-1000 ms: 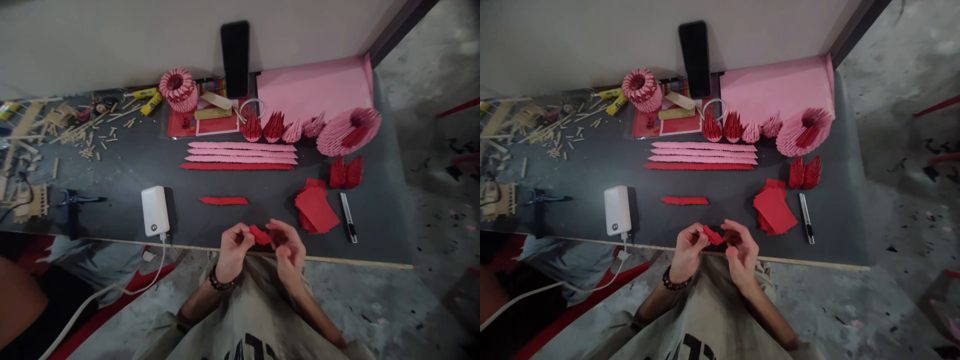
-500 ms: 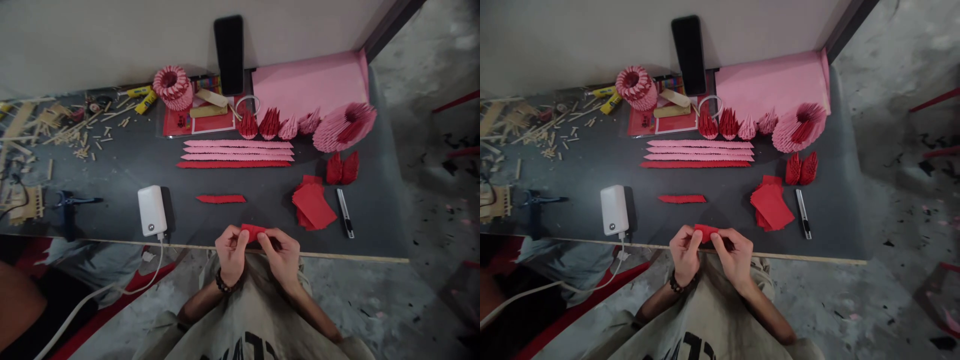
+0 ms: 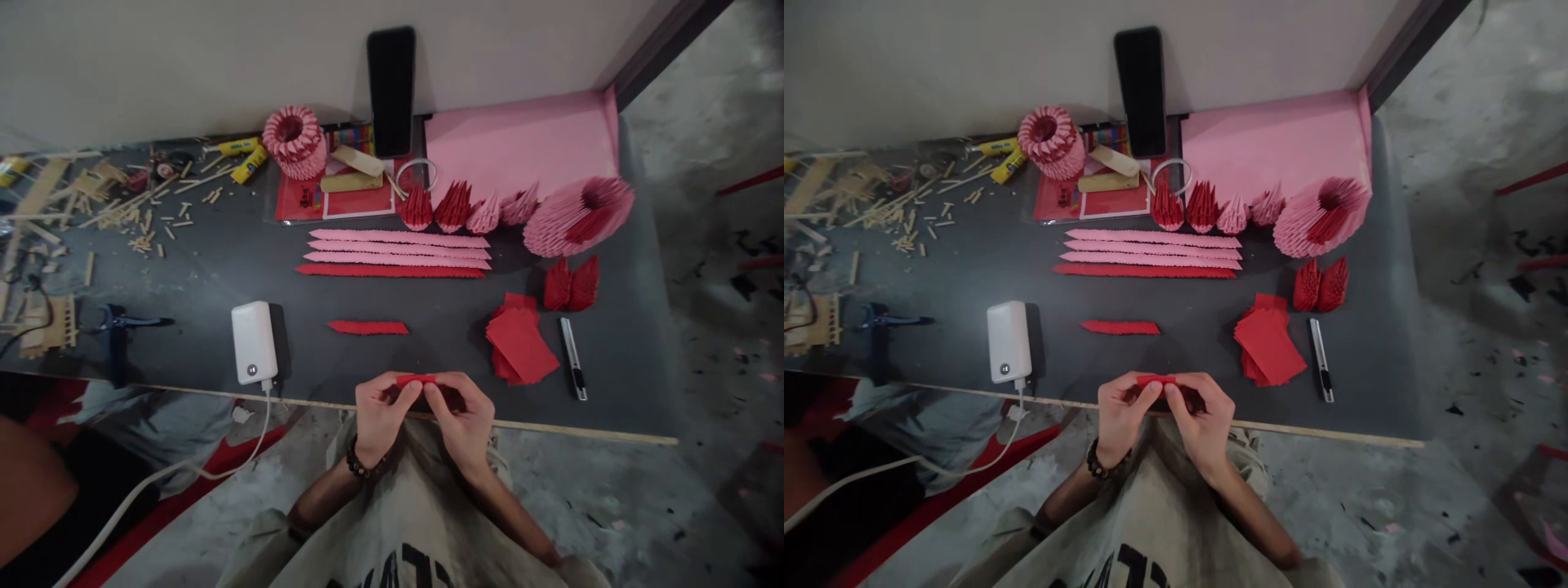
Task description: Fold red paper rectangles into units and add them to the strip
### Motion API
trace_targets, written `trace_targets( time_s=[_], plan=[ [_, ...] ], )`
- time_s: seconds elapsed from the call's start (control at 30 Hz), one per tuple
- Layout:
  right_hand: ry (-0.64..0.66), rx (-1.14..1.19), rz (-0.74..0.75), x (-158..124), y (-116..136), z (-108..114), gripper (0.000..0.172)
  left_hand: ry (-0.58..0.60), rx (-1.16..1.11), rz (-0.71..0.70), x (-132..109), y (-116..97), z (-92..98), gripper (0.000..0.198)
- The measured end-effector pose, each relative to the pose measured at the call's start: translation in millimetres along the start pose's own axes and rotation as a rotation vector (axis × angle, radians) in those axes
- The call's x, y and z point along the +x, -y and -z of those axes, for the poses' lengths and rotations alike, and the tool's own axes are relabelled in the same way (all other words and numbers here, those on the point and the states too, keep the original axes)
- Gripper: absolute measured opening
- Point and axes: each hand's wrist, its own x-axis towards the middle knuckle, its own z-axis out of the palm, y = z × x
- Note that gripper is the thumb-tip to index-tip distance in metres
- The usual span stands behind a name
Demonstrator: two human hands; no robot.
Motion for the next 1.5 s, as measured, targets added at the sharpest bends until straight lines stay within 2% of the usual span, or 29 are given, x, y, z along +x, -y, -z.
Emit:
trace_targets(
  time_s=[0.13,0.2,0.37,0.53,0.7,0.87,1.0,1.07,1.17,1.27,1.4,1.5],
  plan=[
    [-0.031,0.004,0.061,2.7,-1.6,-1.5,0.009,-0.007,-0.096,0.019,1.8,2.5,-0.6,0.019],
    [-0.056,-0.019,0.14,4.8,-1.4,-1.9,0.008,-0.007,-0.105,0.017,3.3,2.9,-1.5,0.023],
    [-0.101,-0.075,0.32,6.1,-6.7,-2.6,0.026,0.003,-0.083,0.012,8.8,0.8,0.0,0.024],
    [-0.012,-0.185,0.536,3.6,-22.6,4.6,0.049,0.035,-0.132,0.047,12.9,0.4,2.8,0.029],
    [0.047,-0.312,0.693,3.8,-27.3,13.1,0.046,0.069,-0.142,0.077,13.3,-1.9,6.1,0.034],
    [0.067,-0.365,0.66,0.8,-26.3,15.1,0.046,0.068,-0.114,0.103,11.3,0.2,11.2,0.032],
    [0.1,-0.296,0.636,0.2,-23.5,13.5,0.05,0.067,-0.066,0.086,10.3,-0.2,12.7,0.029],
    [0.106,-0.225,0.522,2.7,-17.0,11.7,0.043,0.05,-0.006,0.016,9.9,-2.2,12.4,0.029],
    [0.096,-0.118,0.277,9.1,-4.6,9.4,0.02,0.001,0.105,-0.111,8.9,-5.5,11.0,0.028],
    [0.122,-0.082,0.181,14.7,2.6,8.7,0.002,-0.004,0.211,-0.196,7.6,-6.6,9.4,0.026],
    [0.162,-0.053,0.096,14.8,3.0,8.1,0.008,-0.014,0.35,-0.325,6.2,-4.3,7.0,0.022],
    [0.135,-0.048,0.086,11.5,2.4,6.1,0.01,-0.025,0.367,-0.365,6.0,-1.3,4.8,0.023]
  ],
)
